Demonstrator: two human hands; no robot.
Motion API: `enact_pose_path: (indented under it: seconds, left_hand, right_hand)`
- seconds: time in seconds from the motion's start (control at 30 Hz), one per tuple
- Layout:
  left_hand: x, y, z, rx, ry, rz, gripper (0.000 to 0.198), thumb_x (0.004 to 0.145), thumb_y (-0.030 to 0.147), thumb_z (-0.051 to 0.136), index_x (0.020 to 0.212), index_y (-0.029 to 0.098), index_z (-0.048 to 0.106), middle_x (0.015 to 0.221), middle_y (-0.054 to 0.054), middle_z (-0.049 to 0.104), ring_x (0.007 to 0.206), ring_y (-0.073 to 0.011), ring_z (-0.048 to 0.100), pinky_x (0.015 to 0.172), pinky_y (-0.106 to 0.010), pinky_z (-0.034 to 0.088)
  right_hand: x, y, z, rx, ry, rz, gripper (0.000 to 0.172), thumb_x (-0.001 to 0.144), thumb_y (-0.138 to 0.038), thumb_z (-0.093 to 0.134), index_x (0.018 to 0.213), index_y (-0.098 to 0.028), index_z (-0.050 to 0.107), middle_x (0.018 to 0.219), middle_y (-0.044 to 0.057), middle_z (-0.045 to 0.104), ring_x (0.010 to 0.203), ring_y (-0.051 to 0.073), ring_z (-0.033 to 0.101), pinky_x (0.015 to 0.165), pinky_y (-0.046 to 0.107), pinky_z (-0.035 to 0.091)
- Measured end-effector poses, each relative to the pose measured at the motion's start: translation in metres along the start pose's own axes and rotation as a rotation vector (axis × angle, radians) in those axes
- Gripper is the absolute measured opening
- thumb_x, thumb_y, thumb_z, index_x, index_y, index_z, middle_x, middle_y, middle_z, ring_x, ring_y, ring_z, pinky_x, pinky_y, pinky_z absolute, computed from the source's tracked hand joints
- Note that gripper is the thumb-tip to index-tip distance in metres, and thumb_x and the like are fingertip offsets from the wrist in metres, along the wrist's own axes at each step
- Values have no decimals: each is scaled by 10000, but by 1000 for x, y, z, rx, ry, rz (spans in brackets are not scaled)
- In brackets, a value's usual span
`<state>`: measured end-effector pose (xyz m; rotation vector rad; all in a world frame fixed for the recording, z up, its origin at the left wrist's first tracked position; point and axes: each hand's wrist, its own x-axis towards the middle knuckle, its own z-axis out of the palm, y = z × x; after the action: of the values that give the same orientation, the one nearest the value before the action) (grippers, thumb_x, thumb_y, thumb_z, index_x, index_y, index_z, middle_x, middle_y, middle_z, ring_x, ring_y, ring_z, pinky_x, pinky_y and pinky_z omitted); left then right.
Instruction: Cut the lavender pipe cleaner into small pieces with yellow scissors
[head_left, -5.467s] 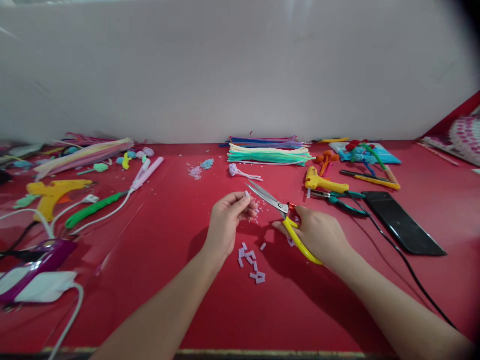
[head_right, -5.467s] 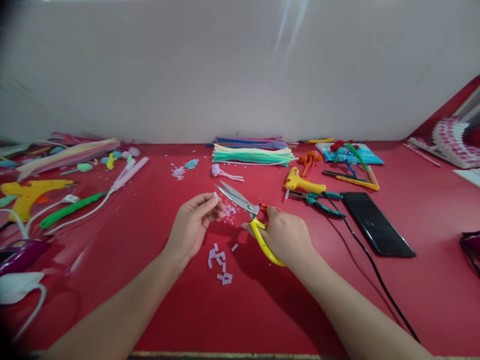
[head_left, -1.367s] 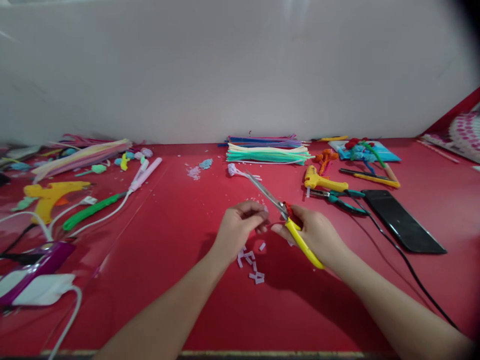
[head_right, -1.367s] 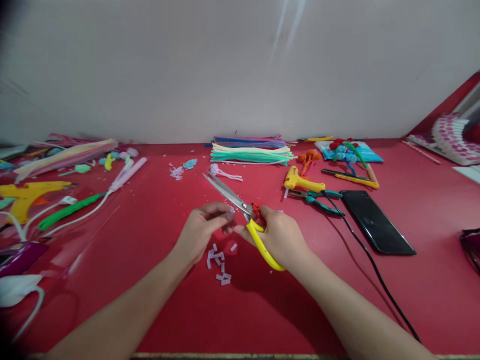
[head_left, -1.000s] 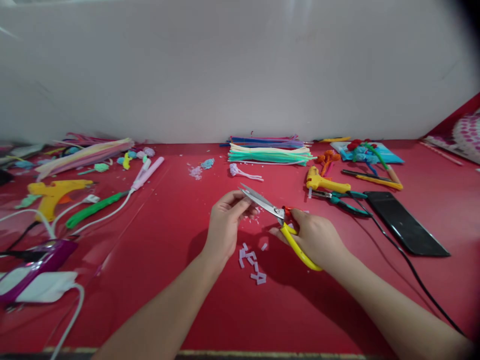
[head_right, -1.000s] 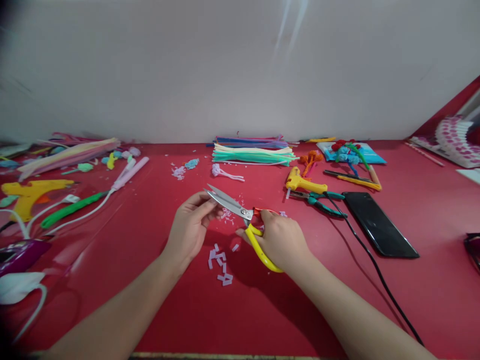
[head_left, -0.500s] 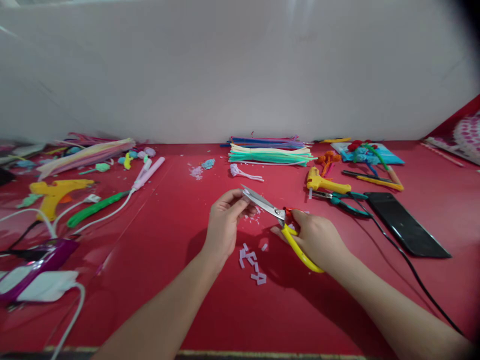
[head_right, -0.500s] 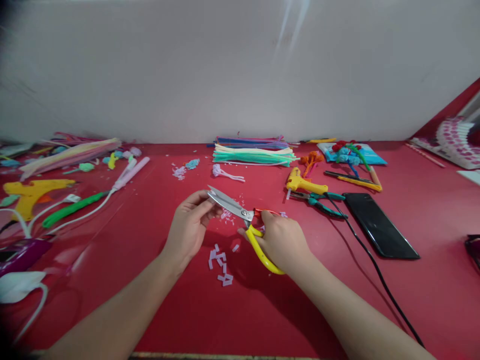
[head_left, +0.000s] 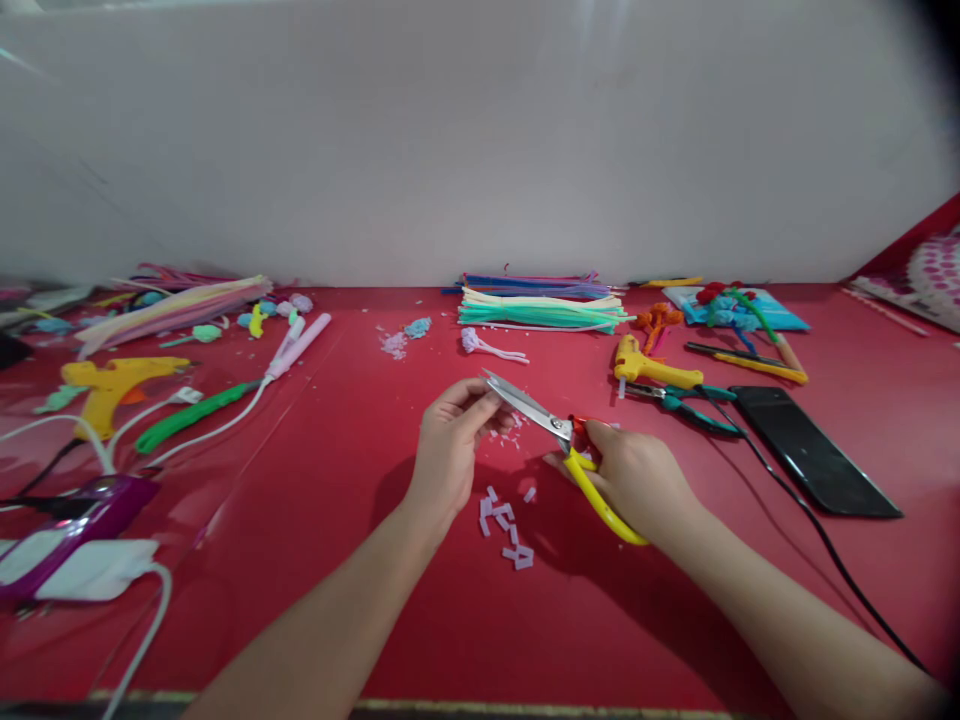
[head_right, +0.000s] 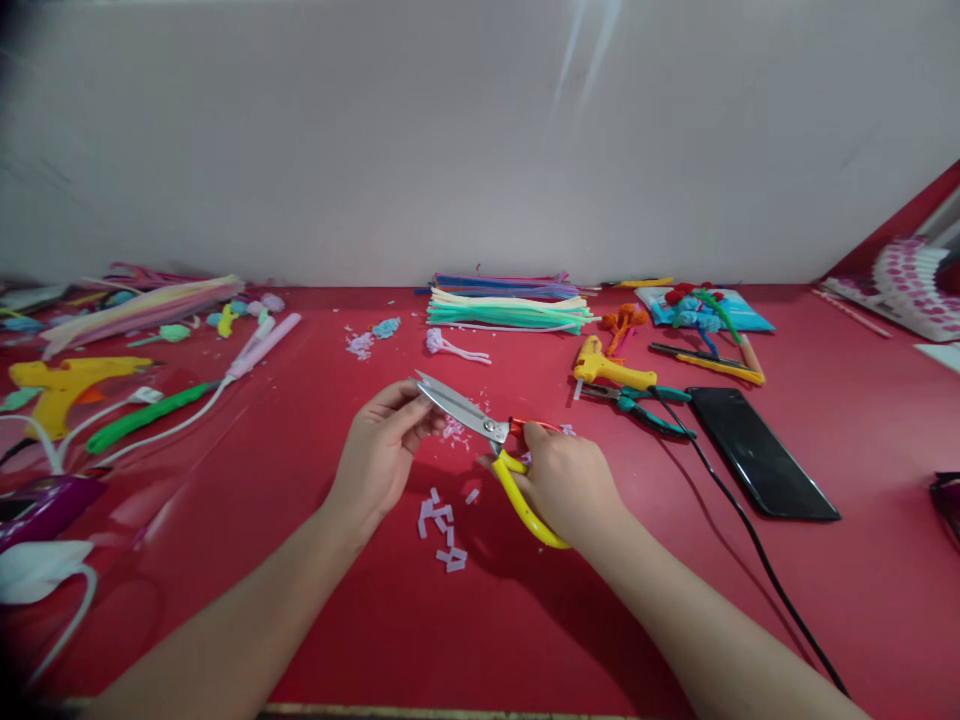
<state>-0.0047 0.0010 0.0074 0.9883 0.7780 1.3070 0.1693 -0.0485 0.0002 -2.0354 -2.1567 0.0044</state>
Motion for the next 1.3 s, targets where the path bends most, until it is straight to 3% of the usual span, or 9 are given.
enact_pose_path:
  seconds: [0.53, 0.73, 0.87, 1.07, 1.3]
  left_hand:
    - [0, 1, 1, 13, 1, 3, 77, 702, 183, 562, 765, 140, 575, 642, 3, 583, 566, -76, 539, 557, -199, 430]
    - [0, 2, 0, 91, -15, -15, 102, 705, 226, 558, 769, 147, 559, 651, -8, 588, 561, -82, 532, 563, -210, 424]
    - [-1, 0, 2, 325, -124, -51, 114, 712, 255, 538, 739, 146, 557, 618, -2, 566, 527, -90, 514, 542, -221, 413]
    - [-12, -10, 9, 659, -397, -36, 103, 725, 229, 491, 703, 171, 572, 605, 16, 520, 556, -100, 480, 539, -214, 379]
    - [-15, -5, 11, 878, -539, 120, 153, 722, 161, 465, 732, 194, 614, 672, -10, 589, 623, -128, 510, 591, -230, 387]
  right_hand:
    - [1, 3, 1, -57, -16, -9, 376, 744, -545, 338, 655, -201, 462, 527, 23, 551, 446, 119, 462, 435, 236, 158]
    - [2, 5, -2, -37, 23, 96, 367, 722, -556, 355, 649, -209, 452, 506, 15, 531, 440, 125, 450, 431, 229, 168]
    - [5, 6, -1, 132, 44, 137, 322, 705, -522, 398, 689, -208, 469, 523, -2, 518, 454, 117, 432, 433, 222, 194]
    - [3, 1, 1, 591, -92, 77, 287, 736, -438, 385, 763, -184, 516, 560, -16, 521, 499, 106, 458, 444, 207, 250]
    - [1, -2, -9, 623, -147, 43, 200, 711, -366, 423, 675, -179, 484, 540, -21, 507, 504, 98, 455, 451, 200, 260]
